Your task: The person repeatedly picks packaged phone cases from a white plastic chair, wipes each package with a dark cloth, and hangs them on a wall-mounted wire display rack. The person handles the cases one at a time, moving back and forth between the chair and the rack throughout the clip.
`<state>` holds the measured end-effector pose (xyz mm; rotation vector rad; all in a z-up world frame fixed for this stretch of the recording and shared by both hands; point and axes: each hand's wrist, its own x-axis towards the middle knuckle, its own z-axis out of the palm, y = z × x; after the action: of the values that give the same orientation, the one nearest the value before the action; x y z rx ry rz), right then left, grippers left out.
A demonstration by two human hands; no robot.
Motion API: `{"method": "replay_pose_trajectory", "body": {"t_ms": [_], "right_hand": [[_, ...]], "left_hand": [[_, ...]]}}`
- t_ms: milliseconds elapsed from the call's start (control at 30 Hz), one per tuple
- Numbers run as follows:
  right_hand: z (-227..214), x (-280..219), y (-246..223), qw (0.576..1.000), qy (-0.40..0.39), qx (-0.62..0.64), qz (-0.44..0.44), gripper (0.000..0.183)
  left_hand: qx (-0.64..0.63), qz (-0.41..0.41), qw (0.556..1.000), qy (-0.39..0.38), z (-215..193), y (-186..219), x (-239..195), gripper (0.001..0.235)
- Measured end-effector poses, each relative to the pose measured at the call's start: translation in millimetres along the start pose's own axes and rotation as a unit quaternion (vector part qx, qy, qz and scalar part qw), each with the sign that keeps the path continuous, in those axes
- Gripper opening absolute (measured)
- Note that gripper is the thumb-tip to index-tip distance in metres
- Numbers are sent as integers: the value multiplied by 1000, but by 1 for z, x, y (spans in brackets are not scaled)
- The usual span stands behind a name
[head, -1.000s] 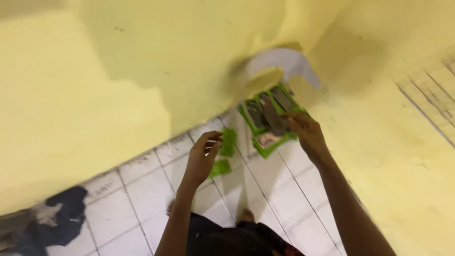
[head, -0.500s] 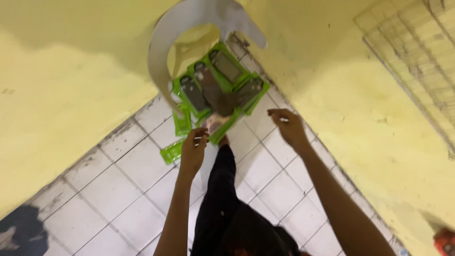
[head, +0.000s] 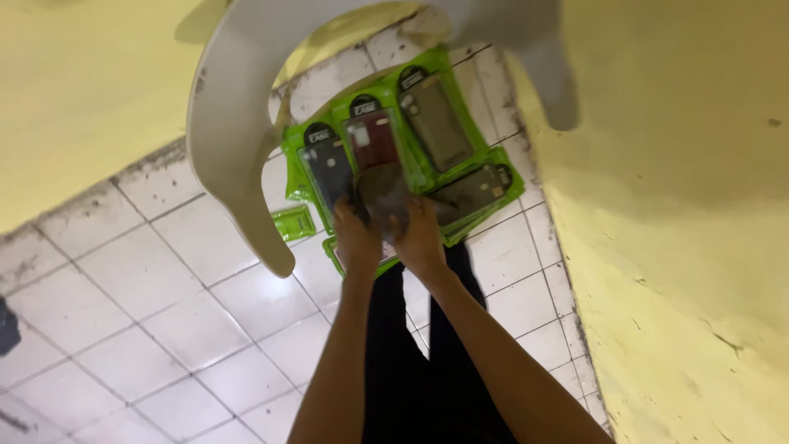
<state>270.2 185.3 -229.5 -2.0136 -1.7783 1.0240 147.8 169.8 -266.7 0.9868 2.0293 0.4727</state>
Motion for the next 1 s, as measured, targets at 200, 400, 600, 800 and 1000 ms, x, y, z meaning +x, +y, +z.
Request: {"method": "replay_pose_trajectory", "body": {"t_ms": [200, 400, 600, 800, 1000], "right_hand": [[-27, -25, 18, 989, -56, 105, 83, 41], [-108, -65, 49, 756, -143, 531, 354, 56], [-157, -51, 78, 663, -174, 638, 350, 49], [-167, -30, 86, 774, -121, 518, 343, 38], [-179, -6, 85, 751, -65, 530, 388, 41]], "left_hand": [[0, -14, 1000, 2, -2, 38, -25, 41], [-168, 21, 981, -94, -19, 105, -121, 36], [-179, 106, 963, -173, -9, 152, -150, 35], [-236, 93, 928, -274, 13, 123, -103, 20], [-1, 18, 989, 148, 44, 99, -8, 73]]}}
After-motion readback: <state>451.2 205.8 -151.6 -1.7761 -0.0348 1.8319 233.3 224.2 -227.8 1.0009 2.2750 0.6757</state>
